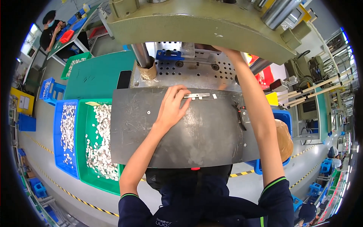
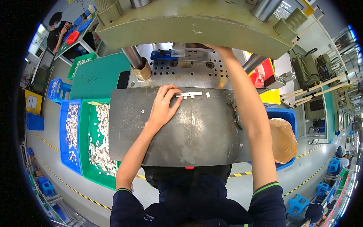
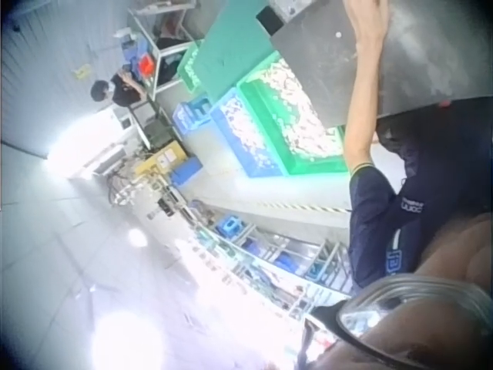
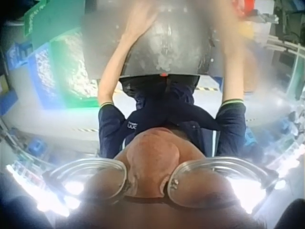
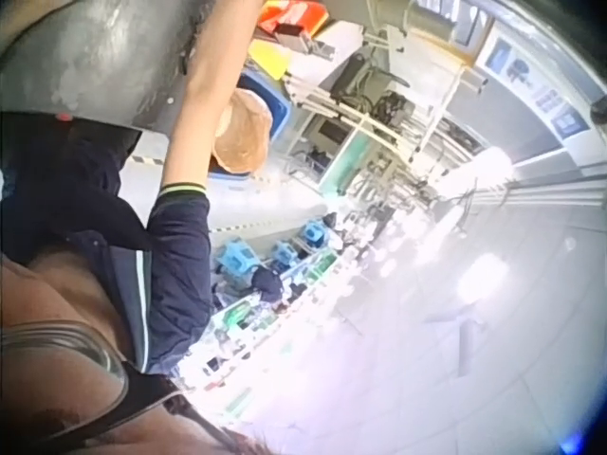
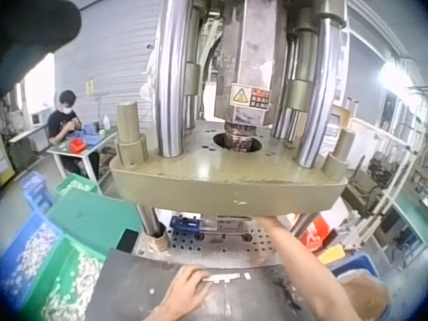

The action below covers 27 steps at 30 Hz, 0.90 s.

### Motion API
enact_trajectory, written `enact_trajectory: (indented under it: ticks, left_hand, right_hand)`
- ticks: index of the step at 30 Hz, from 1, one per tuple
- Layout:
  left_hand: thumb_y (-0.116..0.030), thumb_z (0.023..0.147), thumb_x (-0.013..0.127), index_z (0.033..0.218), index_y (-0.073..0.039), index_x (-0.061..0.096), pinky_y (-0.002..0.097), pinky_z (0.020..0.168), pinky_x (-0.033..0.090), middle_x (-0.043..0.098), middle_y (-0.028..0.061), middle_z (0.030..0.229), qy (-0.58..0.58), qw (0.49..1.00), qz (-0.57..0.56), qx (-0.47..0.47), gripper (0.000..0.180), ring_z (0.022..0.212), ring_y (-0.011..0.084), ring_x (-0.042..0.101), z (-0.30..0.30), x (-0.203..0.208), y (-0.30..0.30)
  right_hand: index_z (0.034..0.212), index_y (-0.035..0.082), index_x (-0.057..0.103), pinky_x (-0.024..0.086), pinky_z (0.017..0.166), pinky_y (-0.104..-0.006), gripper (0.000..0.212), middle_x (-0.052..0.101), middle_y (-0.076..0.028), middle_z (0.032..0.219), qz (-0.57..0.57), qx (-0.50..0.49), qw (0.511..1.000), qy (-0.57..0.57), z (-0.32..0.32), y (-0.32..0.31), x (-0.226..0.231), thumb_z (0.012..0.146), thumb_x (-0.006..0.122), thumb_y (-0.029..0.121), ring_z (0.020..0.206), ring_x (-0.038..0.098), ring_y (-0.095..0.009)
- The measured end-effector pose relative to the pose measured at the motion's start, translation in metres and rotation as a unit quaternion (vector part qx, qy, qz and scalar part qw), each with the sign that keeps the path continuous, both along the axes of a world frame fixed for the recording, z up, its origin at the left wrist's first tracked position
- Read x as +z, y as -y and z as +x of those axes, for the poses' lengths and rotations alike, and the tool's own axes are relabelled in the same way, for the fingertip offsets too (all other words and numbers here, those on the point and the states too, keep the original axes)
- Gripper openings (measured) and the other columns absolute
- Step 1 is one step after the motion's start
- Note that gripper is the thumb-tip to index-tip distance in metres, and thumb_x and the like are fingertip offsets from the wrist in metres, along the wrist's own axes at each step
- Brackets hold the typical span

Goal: The person assembles small electronic components and wire harnesses by hand and with pliers, using a manual press machine to join them at a factory workbench.

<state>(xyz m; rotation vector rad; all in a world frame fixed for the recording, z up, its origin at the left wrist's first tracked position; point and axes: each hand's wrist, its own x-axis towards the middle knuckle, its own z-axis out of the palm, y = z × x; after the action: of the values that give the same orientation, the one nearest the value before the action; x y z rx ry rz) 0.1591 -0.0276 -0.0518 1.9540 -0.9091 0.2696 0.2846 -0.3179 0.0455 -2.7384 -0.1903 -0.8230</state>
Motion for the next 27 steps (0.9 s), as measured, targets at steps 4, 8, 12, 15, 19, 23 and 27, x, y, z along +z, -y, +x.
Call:
enact_trajectory:
  ticks: [4,8,12,15,19,23,27]
  left_hand:
    - [-0.005,0.089,0.076,0.11,-0.005,0.069,0.044,0.094,0.052,0.062,0.0108,0.121,0.008,1.0,0.002,0.003,0.022,0.109,0.0334,0.061,-0.014,0.013,-0.007]
    - [-0.001,0.085,0.077,0.11,-0.004,0.07,0.0438,0.094,0.052,0.064,0.0104,0.121,-0.071,0.997,-0.017,0.016,0.026,0.109,0.0332,0.061,-0.063,0.037,-0.043]
    - [0.0,0.079,0.078,0.118,-0.003,0.07,0.0439,0.097,0.052,0.066,0.0107,0.129,-0.085,0.996,-0.016,-0.004,0.04,0.114,0.034,0.062,-0.095,0.045,-0.052]
    - [0.0,0.073,0.079,0.131,-0.001,0.069,0.0459,0.104,0.053,0.063,0.0132,0.142,-0.074,0.994,0.064,-0.046,0.059,0.126,0.0363,0.06,-0.104,0.037,-0.057]
    - [0.001,0.07,0.083,0.126,0.001,0.071,0.0485,0.103,0.055,0.065,0.0138,0.137,-0.072,0.994,0.071,-0.05,0.058,0.128,0.0375,0.061,-0.11,0.027,-0.053]
    - [0.002,0.062,0.088,0.118,0.001,0.074,0.0461,0.098,0.058,0.066,0.0127,0.124,-0.04,0.994,0.081,-0.061,0.058,0.117,0.0366,0.066,-0.096,0.023,-0.048]
    - [-0.001,0.063,0.09,0.117,0.001,0.074,0.046,0.096,0.058,0.066,0.0124,0.12,-0.009,0.991,0.113,-0.077,0.057,0.114,0.0363,0.066,-0.09,0.024,-0.049]
  right_hand:
    - [0.116,0.006,0.074,0.055,0.092,-0.0461,0.05,0.076,-0.013,0.11,0.054,0.01,0.996,0.071,-0.022,-0.014,-0.016,0.087,0.077,0.047,0.105,0.07,-0.033]
    - [0.108,0.001,0.074,0.053,0.082,-0.0436,0.066,0.071,-0.013,0.09,0.25,-0.011,0.958,-0.143,-0.144,-0.081,0.005,0.065,0.094,0.046,0.091,0.065,-0.028]
    - [0.116,0.003,0.072,0.044,0.08,-0.0401,0.069,0.066,-0.008,0.087,0.066,0.136,0.986,-0.073,-0.25,-0.097,-0.036,0.062,0.097,0.04,0.082,0.058,-0.027]
    - [0.119,0.003,0.072,0.044,0.081,-0.0416,0.066,0.067,-0.007,0.09,0.12,0.153,0.973,-0.122,-0.28,-0.113,-0.058,0.065,0.096,0.033,0.087,0.06,-0.028]
    - [0.124,0.003,0.072,0.042,0.088,-0.0408,0.066,0.067,-0.006,0.102,0.179,0.124,0.966,-0.14,-0.288,-0.124,-0.058,0.067,0.095,0.027,0.094,0.06,-0.027]
    - [0.127,0.004,0.071,0.04,0.091,-0.0404,0.069,0.062,-0.005,0.108,0.169,0.14,0.965,-0.145,-0.287,-0.115,-0.058,0.066,0.095,0.027,0.095,0.058,-0.027]
    - [0.124,0.004,0.072,0.042,0.09,-0.0424,0.067,0.062,-0.005,0.102,0.103,0.15,0.979,-0.093,-0.289,-0.111,-0.05,0.065,0.095,0.026,0.092,0.057,-0.026]
